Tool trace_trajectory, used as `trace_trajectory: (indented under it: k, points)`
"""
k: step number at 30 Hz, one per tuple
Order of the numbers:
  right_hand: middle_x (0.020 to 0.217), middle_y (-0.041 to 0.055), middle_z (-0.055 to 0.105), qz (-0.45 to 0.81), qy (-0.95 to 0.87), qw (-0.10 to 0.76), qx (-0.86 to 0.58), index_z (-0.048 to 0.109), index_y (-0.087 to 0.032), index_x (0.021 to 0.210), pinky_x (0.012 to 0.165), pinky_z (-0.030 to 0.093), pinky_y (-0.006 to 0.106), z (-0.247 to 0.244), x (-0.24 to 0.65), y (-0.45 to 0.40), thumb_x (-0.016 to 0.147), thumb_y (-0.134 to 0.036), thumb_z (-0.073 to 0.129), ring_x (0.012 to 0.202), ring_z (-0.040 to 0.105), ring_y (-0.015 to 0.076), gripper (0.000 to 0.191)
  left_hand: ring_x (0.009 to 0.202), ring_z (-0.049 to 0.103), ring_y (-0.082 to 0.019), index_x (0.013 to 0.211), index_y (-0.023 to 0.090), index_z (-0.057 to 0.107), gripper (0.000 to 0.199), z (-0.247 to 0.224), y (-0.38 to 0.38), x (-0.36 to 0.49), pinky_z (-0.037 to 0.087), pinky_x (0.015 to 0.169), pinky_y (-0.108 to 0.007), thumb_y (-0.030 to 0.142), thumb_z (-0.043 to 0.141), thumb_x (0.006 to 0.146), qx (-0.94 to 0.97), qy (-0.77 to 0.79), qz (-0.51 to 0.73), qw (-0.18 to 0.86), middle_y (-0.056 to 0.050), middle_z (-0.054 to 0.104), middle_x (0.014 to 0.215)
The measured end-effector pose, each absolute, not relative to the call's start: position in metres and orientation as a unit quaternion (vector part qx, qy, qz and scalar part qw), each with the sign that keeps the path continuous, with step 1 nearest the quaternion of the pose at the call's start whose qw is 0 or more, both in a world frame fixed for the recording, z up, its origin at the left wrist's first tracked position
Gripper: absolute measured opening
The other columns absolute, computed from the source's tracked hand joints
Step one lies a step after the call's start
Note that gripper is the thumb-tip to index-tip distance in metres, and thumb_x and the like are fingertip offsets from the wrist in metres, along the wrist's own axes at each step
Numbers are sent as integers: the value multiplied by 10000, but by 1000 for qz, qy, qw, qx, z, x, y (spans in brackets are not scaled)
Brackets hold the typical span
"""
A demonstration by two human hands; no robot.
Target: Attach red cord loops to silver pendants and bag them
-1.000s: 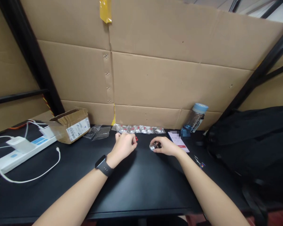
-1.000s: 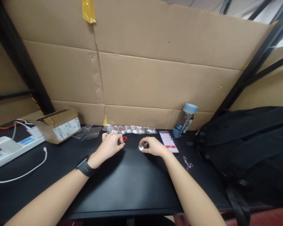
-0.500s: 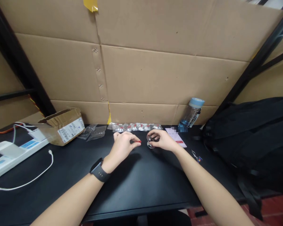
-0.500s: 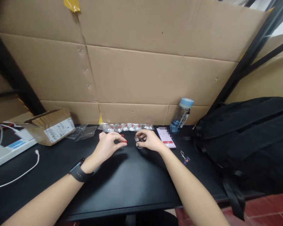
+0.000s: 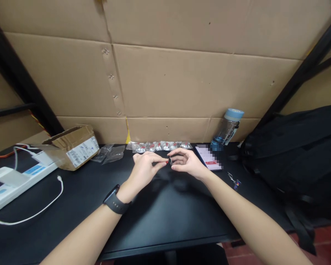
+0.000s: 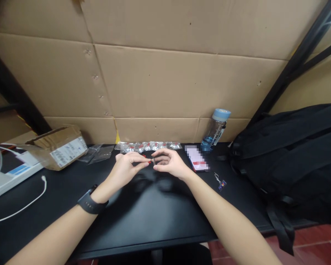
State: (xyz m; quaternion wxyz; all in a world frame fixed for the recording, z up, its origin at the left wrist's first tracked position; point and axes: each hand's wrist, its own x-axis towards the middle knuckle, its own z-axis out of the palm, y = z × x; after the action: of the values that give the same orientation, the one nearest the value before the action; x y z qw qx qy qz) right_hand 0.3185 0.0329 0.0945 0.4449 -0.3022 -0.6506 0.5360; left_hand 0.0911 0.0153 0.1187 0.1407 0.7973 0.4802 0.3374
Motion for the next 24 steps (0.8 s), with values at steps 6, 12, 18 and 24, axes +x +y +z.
trace_trajectory:
  k: [6,12,18,24]
  points:
    - [1242,73,658,552,-639,456,-280,681,-223,1088,917,582,369,96,313,28,669,-229,904,1027,690,197,475,1020,686,-243,885,330,796,74,118,12,94,323,998,-432,346,724,884,776,494,366,139,22,797,1025]
    - [1220,50,647,548,-630,484,-263,667,-234,1060,912,576,358,99,309,24,654,-182,910,987,699,182,476,1063,661,-222,880,330,793,112,114,14,94,296,956,-406,342,692,926,794,462,384,92,25,780,1037]
    - [1192,56,653,533,-632,494,-270,669,-228,1052,913,588,383,102,306,21,646,-224,919,937,700,180,477,1049,654,-208,924,329,772,129,115,10,94,278,891,-391,346,649,959,801,461,371,88,27,768,1090]
    - [1192,57,657,522,-642,490,-275,670,-235,1068,930,590,395,102,307,21,649,-241,919,936,699,180,487,1195,587,-239,932,295,718,134,116,7,97,247,939,-414,314,598,988,799,469,374,35,19,771,1075]
